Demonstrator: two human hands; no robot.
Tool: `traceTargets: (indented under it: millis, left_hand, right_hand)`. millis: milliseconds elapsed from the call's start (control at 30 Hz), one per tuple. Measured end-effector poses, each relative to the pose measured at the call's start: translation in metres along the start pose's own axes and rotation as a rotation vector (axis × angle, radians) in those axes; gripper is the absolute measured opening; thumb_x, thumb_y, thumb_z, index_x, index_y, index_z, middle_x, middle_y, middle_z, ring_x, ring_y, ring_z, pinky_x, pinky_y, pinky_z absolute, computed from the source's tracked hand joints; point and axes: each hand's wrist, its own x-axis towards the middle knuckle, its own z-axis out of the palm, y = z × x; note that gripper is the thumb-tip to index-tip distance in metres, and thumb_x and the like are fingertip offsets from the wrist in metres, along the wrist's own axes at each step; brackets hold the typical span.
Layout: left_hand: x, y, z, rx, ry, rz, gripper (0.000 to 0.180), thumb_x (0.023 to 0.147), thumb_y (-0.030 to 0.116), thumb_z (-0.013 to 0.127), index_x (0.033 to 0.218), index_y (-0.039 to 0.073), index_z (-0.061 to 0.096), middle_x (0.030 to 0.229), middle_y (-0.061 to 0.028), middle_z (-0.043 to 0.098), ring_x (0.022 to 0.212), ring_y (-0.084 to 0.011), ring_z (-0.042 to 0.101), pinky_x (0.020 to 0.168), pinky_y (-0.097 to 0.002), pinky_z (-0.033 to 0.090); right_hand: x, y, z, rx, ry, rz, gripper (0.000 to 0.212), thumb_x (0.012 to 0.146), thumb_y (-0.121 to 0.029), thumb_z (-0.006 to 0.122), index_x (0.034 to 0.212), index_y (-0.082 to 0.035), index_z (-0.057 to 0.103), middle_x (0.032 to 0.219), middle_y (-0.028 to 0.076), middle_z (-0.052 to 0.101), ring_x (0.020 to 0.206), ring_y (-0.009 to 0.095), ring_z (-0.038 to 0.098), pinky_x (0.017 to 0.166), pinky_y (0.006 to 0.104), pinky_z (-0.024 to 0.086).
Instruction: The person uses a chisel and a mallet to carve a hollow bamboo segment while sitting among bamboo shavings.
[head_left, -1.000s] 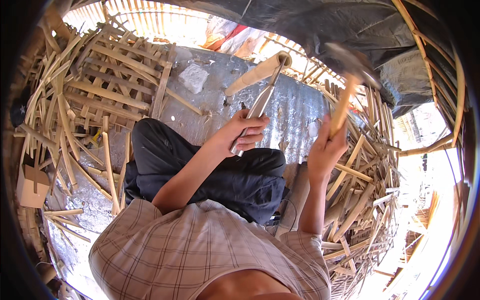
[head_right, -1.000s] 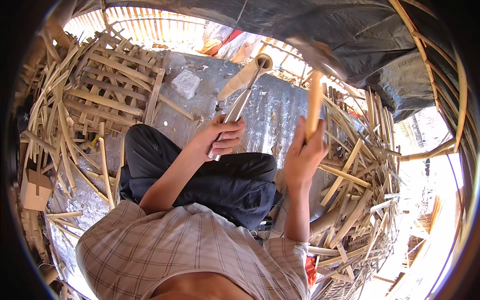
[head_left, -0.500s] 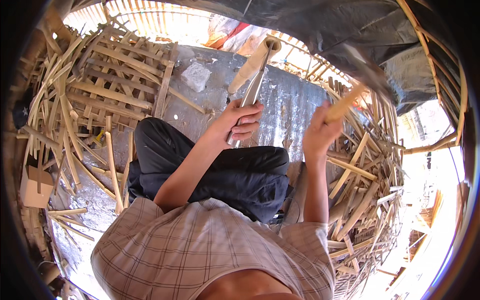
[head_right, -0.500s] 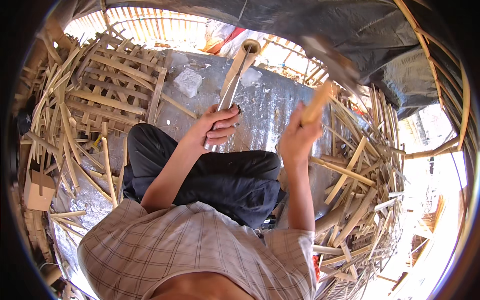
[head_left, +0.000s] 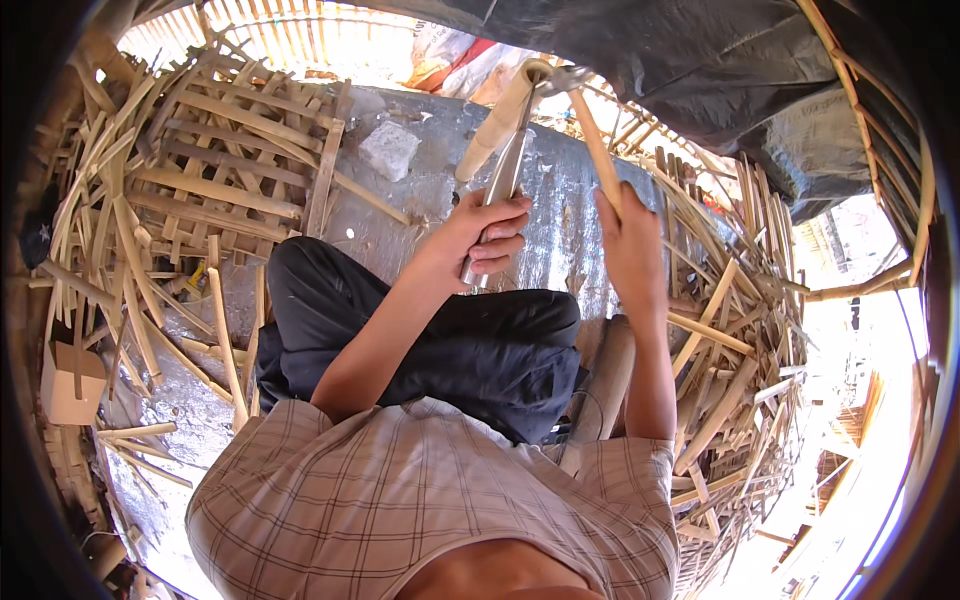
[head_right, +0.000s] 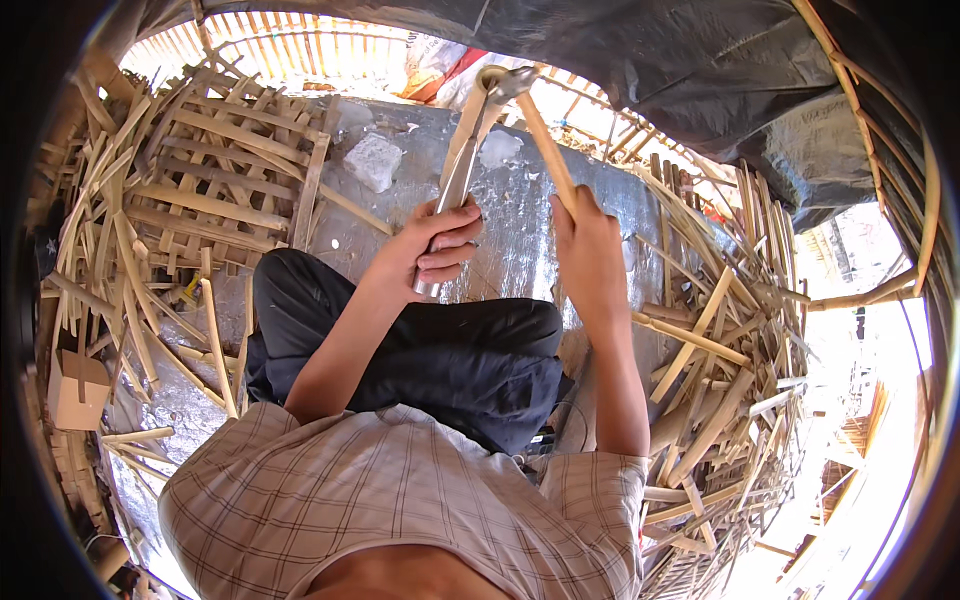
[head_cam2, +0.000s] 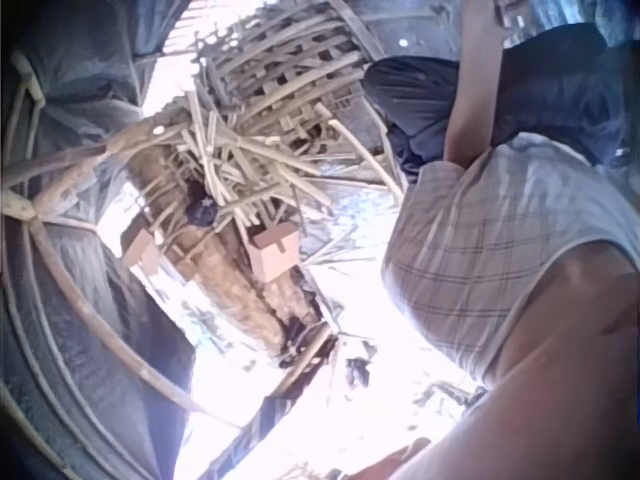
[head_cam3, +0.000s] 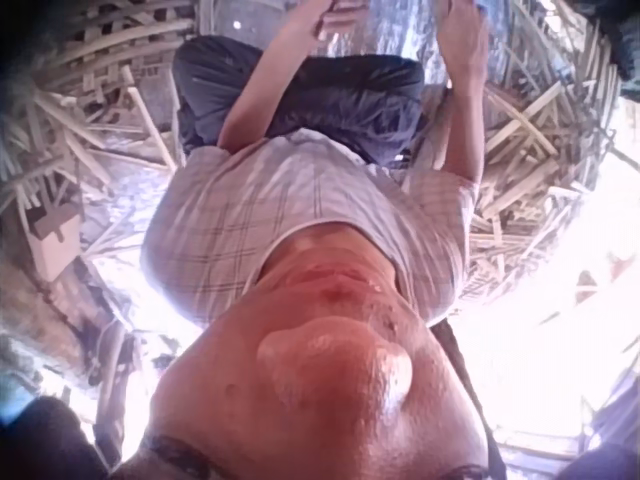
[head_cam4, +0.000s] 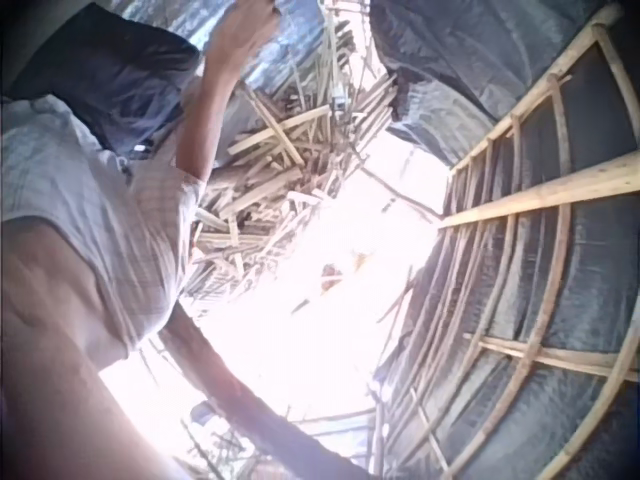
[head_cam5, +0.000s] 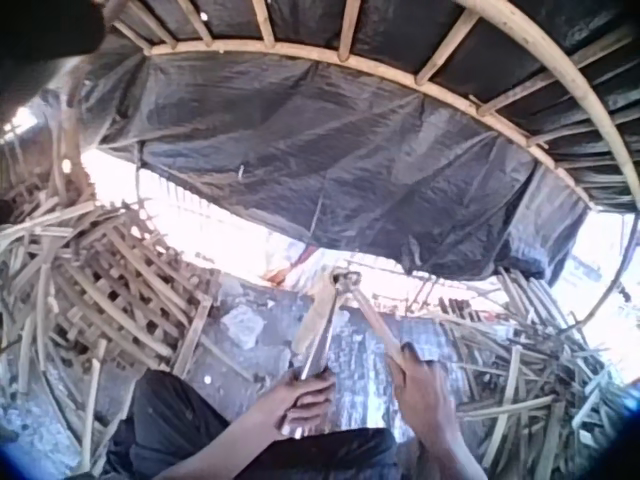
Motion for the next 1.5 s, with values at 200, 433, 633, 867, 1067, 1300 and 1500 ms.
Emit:
traceTargets:
  millis: [200, 433, 633, 867, 1067, 1300, 1500]
  left_hand:
    - [-0.001, 0.007, 0.0, -0.018, -0.021, 0.032, 0.02, 0.099, 0.016, 0.062, 0.085, 0.011, 0.049, 0.059, 0.0084, 0.038, 0.039, -0.0006, 0.03, 0.03, -0.0196, 0.023]
    - [0.008, 0.009, -0.006, -0.066, -0.031, -0.02, 0.019, 0.099, 0.013, 0.062, 0.086, 0.01, 0.049, 0.058, 0.0076, 0.038, 0.038, -0.0007, 0.032, 0.029, -0.0198, 0.025]
    - [0.012, 0.017, -0.01, -0.1, -0.099, -0.009, 0.003, 0.102, 0.013, 0.057, 0.103, 0.011, 0.058, 0.062, 0.0068, 0.037, 0.039, -0.0006, 0.03, 0.028, -0.0186, 0.023]
    - [0.016, 0.034, -0.018, -0.117, -0.049, 0.047, 0.002, 0.103, 0.013, 0.056, 0.103, 0.012, 0.058, 0.061, 0.0075, 0.036, 0.038, -0.001, 0.029, 0.029, -0.0187, 0.024]
    - [0.02, 0.038, -0.01, -0.101, -0.053, 0.001, 0.003, 0.102, 0.013, 0.057, 0.1, 0.013, 0.055, 0.061, 0.0078, 0.036, 0.039, -0.0008, 0.029, 0.029, -0.0185, 0.022]
    - [0.027, 0.046, -0.016, -0.083, -0.041, 0.009, 0.004, 0.102, 0.013, 0.058, 0.099, 0.013, 0.055, 0.061, 0.0078, 0.036, 0.038, -0.0004, 0.029, 0.028, -0.0186, 0.021]
    - [0.033, 0.048, -0.014, -0.078, -0.051, 0.003, 0.005, 0.103, 0.014, 0.057, 0.1, 0.013, 0.054, 0.059, 0.0078, 0.035, 0.037, -0.0002, 0.028, 0.028, -0.0187, 0.021]
  right_hand:
    - [0.01, -0.021, -0.022, 0.233, 0.38, 0.006, 0.022, 0.104, -0.017, 0.057, 0.093, 0.003, 0.055, 0.056, 0.013, 0.049, 0.047, 0.022, 0.047, 0.047, 0.0401, 0.035]
    - [0.012, -0.011, 0.001, -0.128, 0.037, -0.015, 0.026, 0.104, -0.022, 0.057, 0.099, 0.004, 0.057, 0.058, 0.015, 0.051, 0.049, 0.026, 0.051, 0.049, 0.0421, 0.038]
    - [0.029, -0.015, -0.007, -0.034, 0.363, -0.065, 0.025, 0.105, -0.021, 0.055, 0.11, 0.004, 0.055, 0.055, 0.014, 0.052, 0.044, 0.03, 0.052, 0.044, 0.0427, 0.037]
    - [0.04, -0.031, -0.014, -0.181, 0.023, -0.04, 0.02, 0.102, -0.021, 0.06, 0.103, -0.001, 0.058, 0.057, 0.02, 0.055, 0.049, 0.038, 0.06, 0.046, 0.0467, 0.039]
    - [0.061, -0.01, 0.014, 0.185, 0.291, 0.017, 0.025, 0.103, -0.023, 0.059, 0.096, 0.0, 0.054, 0.058, 0.02, 0.054, 0.048, 0.036, 0.055, 0.045, 0.0445, 0.038]
    - [0.064, -0.035, -0.009, -0.098, -0.049, 0.054, 0.021, 0.102, -0.019, 0.061, 0.095, 0.0, 0.054, 0.058, 0.022, 0.052, 0.051, 0.04, 0.055, 0.047, 0.0451, 0.038]
    - [0.07, -0.01, 0.016, 0.03, 0.155, -0.031, 0.02, 0.103, -0.019, 0.059, 0.1, 0.001, 0.055, 0.055, 0.018, 0.05, 0.044, 0.032, 0.051, 0.046, 0.0426, 0.037]
